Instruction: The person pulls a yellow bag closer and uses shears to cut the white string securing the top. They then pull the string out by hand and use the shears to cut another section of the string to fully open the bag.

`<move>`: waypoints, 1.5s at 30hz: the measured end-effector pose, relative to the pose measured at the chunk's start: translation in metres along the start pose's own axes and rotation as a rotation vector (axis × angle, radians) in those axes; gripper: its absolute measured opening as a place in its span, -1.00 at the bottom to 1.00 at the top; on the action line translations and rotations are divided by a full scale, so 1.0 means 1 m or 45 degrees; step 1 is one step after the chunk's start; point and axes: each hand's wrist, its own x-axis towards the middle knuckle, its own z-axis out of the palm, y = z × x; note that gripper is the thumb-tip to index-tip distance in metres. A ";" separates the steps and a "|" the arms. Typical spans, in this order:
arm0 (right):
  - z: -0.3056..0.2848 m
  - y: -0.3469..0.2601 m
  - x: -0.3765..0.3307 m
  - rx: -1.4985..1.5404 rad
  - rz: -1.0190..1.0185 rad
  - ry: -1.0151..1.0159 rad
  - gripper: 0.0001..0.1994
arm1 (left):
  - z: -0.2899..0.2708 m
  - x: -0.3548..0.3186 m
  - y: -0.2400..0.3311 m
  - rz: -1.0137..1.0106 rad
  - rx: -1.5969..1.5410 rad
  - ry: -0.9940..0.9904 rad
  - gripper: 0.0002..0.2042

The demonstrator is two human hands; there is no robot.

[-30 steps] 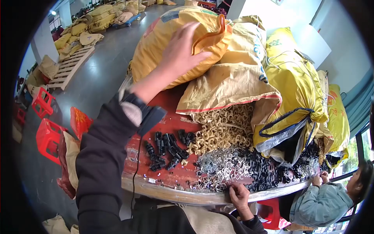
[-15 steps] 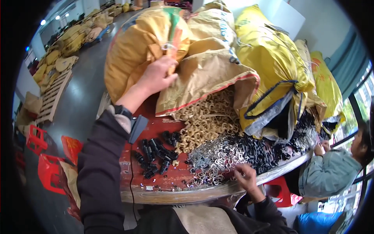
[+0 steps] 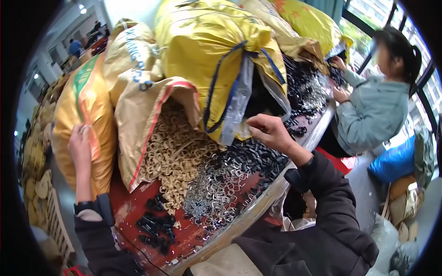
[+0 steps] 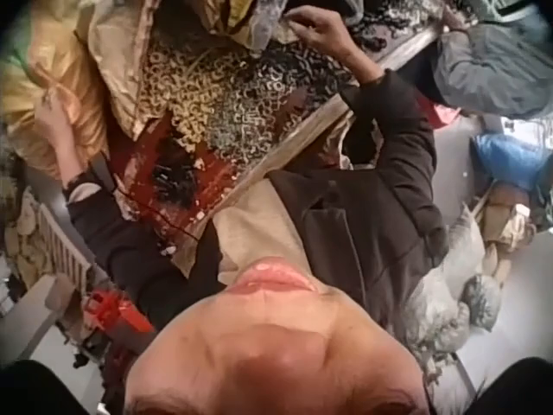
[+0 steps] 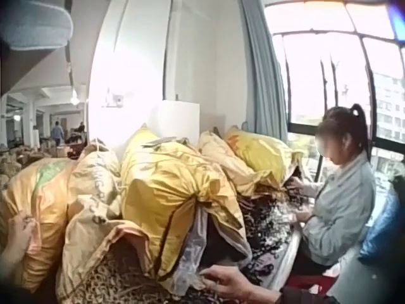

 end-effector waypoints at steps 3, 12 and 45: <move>-0.010 0.026 0.001 -0.026 -0.150 0.170 -0.88 | -0.008 0.005 0.006 0.003 0.050 -0.014 -0.80; -0.119 0.202 0.105 -0.304 0.356 0.724 -0.73 | -0.005 0.012 -0.024 -0.168 -0.012 -0.038 -0.77; -0.242 0.365 0.123 -1.154 0.475 0.332 -0.67 | -0.041 -0.028 0.012 0.082 -0.365 0.291 -0.85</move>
